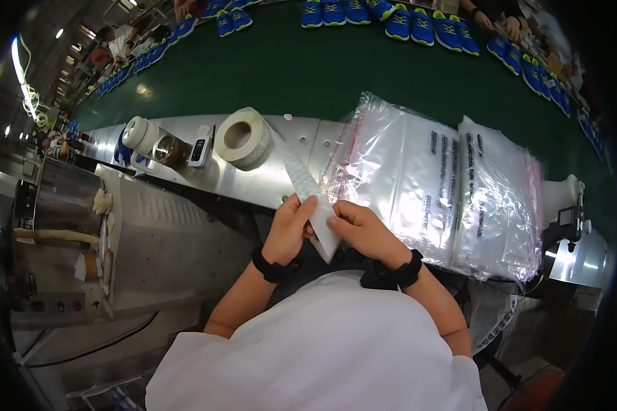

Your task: The worker is preparing individual labels/coupons and putting them into plastic bags as part of a shoe manufacturing process.

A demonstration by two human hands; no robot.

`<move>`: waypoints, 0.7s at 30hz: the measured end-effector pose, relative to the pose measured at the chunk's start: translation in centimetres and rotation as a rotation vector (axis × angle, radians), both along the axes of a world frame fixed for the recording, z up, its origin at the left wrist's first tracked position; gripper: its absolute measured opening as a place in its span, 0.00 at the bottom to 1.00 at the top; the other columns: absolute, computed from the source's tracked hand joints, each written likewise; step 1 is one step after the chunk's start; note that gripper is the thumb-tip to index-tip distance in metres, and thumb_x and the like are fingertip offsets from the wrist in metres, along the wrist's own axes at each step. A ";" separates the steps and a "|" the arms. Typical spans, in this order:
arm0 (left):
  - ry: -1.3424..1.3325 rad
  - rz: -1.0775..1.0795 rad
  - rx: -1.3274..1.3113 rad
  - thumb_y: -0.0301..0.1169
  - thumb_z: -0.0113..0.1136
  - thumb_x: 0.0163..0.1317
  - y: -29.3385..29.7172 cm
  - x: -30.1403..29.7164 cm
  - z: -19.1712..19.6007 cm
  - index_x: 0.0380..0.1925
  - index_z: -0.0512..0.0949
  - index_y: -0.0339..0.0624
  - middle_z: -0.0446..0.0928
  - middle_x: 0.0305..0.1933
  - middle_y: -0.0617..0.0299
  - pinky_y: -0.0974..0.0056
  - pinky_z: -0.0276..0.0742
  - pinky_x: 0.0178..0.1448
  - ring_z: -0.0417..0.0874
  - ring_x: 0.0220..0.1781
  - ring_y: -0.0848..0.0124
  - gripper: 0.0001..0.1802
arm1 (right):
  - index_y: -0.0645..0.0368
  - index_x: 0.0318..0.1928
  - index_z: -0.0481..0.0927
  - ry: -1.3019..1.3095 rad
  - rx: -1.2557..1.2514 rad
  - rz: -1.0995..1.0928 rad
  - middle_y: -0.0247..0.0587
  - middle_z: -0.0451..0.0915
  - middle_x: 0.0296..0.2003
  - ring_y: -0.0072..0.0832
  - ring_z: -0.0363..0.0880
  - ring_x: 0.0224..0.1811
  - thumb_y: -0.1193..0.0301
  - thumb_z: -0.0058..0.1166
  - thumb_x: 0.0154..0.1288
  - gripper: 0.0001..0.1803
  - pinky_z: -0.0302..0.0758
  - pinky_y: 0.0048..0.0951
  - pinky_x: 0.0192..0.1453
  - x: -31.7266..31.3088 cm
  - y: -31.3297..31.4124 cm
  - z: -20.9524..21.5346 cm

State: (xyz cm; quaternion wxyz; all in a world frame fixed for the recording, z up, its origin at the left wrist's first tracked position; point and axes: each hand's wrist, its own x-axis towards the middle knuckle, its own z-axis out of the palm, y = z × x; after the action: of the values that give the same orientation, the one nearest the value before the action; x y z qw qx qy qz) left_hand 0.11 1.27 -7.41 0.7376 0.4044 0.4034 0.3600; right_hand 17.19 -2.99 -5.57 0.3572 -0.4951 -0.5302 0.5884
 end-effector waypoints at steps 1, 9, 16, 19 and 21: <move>-0.002 0.001 0.002 0.35 0.53 0.63 0.1 0.0 -0.1 0.38 0.71 0.40 0.70 0.26 0.68 0.77 0.63 0.23 0.66 0.20 0.83 0.11 | 0.62 0.33 0.72 -0.065 0.006 0.005 0.31 0.70 0.24 0.18 0.65 0.27 0.69 0.47 0.64 0.09 0.65 0.22 0.33 0.4 -0.2 -0.2; 0.597 -0.059 0.807 0.23 0.55 0.58 -2.1 -0.6 0.5 0.45 0.72 0.33 0.71 0.47 0.59 0.72 0.71 0.46 0.75 0.45 0.73 0.14 | 0.61 0.45 0.74 -0.072 0.101 0.043 0.37 0.72 0.24 0.23 0.69 0.26 0.72 0.47 0.62 0.12 0.69 0.23 0.37 1.3 -1.0 -1.9; 0.272 -0.025 0.472 0.21 0.54 0.59 -2.2 0.8 -0.8 0.47 0.71 0.32 0.72 0.45 0.60 0.73 0.72 0.47 0.75 0.43 0.77 0.15 | 0.63 0.39 0.75 0.062 0.012 -0.070 0.31 0.71 0.25 0.20 0.68 0.29 0.76 0.47 0.61 0.07 0.68 0.22 0.37 0.5 1.1 -2.1; 0.154 0.009 0.287 0.23 0.55 0.59 -2.1 0.9 -1.0 0.45 0.72 0.33 0.75 0.40 0.62 0.75 0.73 0.44 0.76 0.40 0.79 0.13 | 0.64 0.35 0.75 -0.058 0.072 -0.069 0.31 0.71 0.25 0.20 0.68 0.28 0.75 0.48 0.61 0.05 0.67 0.22 0.36 0.0 1.1 -2.1; 0.318 -0.017 0.318 0.26 0.55 0.60 -1.0 0.7 -0.9 0.42 0.75 0.33 0.77 0.34 0.64 0.76 0.73 0.43 0.77 0.37 0.79 0.11 | 0.64 0.32 0.75 -0.272 0.389 -0.057 0.33 0.72 0.24 0.19 0.68 0.28 0.73 0.48 0.62 0.06 0.67 0.22 0.34 -0.3 1.1 -2.2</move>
State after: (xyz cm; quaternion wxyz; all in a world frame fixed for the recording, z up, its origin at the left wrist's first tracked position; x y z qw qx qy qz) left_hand 0.83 0.30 -8.28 0.5947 0.5708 0.4495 0.3443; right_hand 16.85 -1.91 -7.75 0.3878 -0.5065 -0.6625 0.3926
